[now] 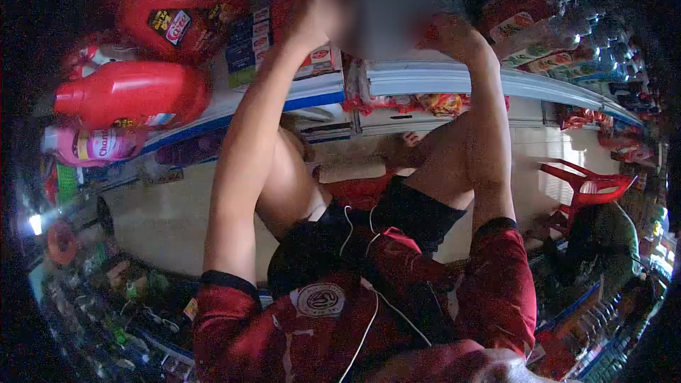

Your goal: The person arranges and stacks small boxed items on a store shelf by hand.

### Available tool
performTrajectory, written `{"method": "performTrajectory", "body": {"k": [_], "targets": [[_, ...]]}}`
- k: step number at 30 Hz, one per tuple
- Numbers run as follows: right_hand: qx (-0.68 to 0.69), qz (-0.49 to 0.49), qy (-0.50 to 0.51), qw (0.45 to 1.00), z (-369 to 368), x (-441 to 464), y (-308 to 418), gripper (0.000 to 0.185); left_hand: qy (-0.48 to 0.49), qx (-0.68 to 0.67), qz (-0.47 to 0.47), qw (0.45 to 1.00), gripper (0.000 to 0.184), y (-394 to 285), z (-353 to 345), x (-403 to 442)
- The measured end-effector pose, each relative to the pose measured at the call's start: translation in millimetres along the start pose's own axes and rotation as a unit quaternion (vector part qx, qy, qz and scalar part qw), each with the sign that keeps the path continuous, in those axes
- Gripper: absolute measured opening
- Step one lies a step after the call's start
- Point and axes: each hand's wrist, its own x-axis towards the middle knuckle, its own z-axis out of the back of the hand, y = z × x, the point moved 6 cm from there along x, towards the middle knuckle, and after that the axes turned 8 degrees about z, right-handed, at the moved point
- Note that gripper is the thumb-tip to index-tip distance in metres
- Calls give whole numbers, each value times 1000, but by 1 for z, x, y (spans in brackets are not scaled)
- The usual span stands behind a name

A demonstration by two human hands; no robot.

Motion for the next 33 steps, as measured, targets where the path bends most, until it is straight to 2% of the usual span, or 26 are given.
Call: {"method": "performTrajectory", "body": {"k": [1, 4, 6, 9, 12, 14, 18, 21, 23, 26, 28, 30, 33], "targets": [[26, -5, -2, 1000, 2, -2, -1, 42, 12, 114, 72, 991, 53, 1, 17, 1], [42, 4, -6, 999, 2, -2, -9, 42, -9, 32, 45, 998, 59, 32, 29, 6], [32, 19, -10, 999, 5, 0, -4, 42, -8, 78, 71, 994, 61, 51, 29, 6], [-51, -17, -8, 999, 8, 2, -9, 39, -43, 96, 22, 994, 53, 72, 29, 14], [-49, -7, 36, 998, -4, 7, -23, 39, -48, 106, 40, 992, 62, 75, 36, 9], [-26, 31, 32, 999, -1, 8, -18, 39, -59, 141, 5, 988, 68, 70, 40, 6], [17, -16, 29, 999, 12, -4, -14, 42, -34, 165, 18, 986, 70, 79, 35, 6], [11, -78, 57, 995, 10, -9, -27, 46, -72, 184, 1, 980, 70, 80, 34, 6], [-9, -62, 53, 997, 8, -9, -33, 55, -62, 145, 20, 987, 68, 84, 36, 5], [-91, -53, 30, 994, 12, -10, -26, 65, -70, 183, 50, 979, 67, 122, 28, 8], [-93, -46, 5, 995, -2, -7, -52, 70, -77, 168, 28, 982, 65, 105, 37, 12], [-66, -34, -15, 997, 2, 1, -34, 72, -56, 202, 129, 969, 67, 125, 35, 9], [24, -113, -87, 990, -2, 30, -3, 71, -8, 297, 171, 940, 72, 146, 27, 14]]}}
